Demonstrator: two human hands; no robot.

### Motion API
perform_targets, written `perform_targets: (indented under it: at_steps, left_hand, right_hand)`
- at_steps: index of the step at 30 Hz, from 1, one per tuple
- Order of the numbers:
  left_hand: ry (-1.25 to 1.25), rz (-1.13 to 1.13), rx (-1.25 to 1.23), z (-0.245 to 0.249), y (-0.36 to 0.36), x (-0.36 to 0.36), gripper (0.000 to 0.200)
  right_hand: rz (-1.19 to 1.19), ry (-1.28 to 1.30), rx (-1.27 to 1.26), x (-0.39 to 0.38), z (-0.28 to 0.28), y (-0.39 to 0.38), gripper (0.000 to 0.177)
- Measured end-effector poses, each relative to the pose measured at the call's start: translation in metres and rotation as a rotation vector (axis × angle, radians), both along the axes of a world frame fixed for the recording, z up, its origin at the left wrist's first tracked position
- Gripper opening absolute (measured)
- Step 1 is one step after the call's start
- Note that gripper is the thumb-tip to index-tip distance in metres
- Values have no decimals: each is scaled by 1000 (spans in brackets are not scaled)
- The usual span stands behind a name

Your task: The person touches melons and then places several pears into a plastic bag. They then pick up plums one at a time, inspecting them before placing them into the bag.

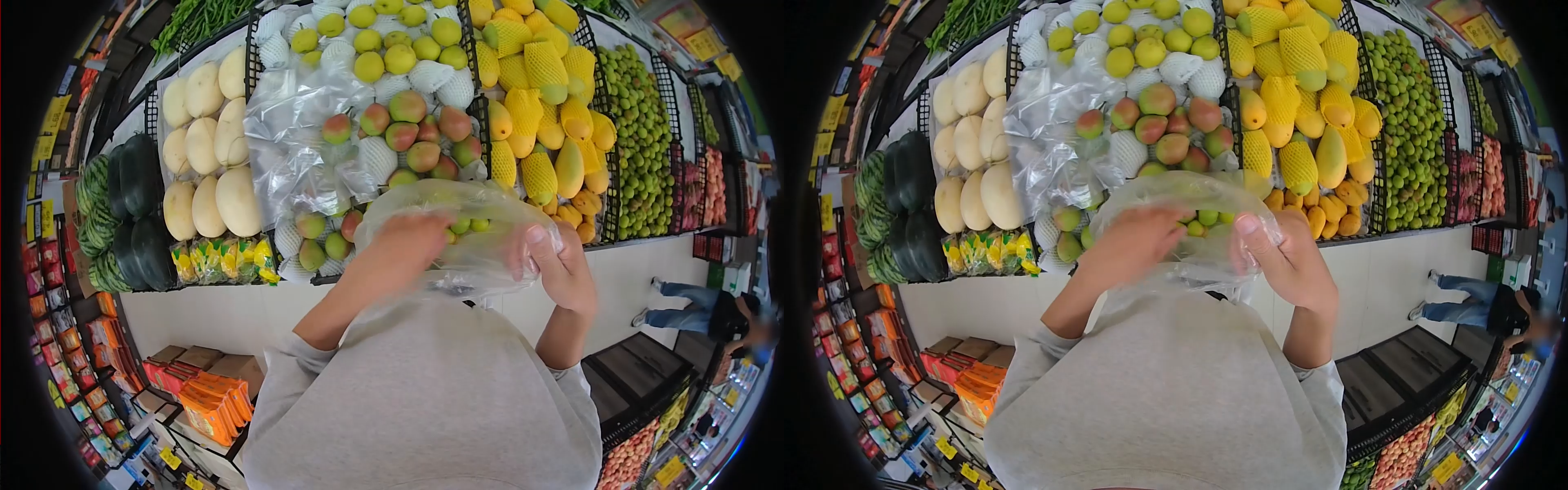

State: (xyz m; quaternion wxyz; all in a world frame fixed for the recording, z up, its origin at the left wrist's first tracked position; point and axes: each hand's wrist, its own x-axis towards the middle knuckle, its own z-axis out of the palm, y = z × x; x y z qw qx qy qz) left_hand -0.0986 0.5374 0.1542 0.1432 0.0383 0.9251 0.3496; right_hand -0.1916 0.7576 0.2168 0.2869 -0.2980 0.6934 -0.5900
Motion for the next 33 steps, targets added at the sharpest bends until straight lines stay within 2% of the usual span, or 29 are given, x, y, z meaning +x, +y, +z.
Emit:
perform_targets:
  at_steps: [3,6,9,12,15,18,21,24,27,30,33]
  left_hand:
    - [-109,193,-213,-48,-12,2,35]
    - [13,101,-414,-62,-21,-10,39]
    - [161,234,-164,-82,-2,4,36]
    - [519,287,-2,-118,10,-18,22]
    - [132,191,-219,-62,18,-55,21]
    - [200,148,-308,-82,24,-60,21]
    - [347,330,-276,-92,40,-61,19]
    - [311,422,-241,-79,51,-62,21]
    - [337,495,-103,-87,56,-51,24]
    - [275,458,202,-67,52,-45,34]
    - [168,548,460,-60,49,-25,39]
  right_hand:
    - [-32,-24,28,2,-3,7,46]
    - [-75,-5,73,9,-9,8,43]
    - [-94,-35,65,14,-9,9,41]
    - [-119,-66,63,17,-10,12,40]
    - [-105,-48,45,17,-10,14,40]
    - [-112,-58,77,16,-11,19,40]
    - [-111,-130,40,10,-20,25,42]
    - [-77,-158,5,1,-23,30,44]
    - [-62,-175,-46,-7,-28,37,46]
    - [-56,-189,-88,-14,-36,47,47]
    - [-28,-174,-77,-21,-40,53,47]
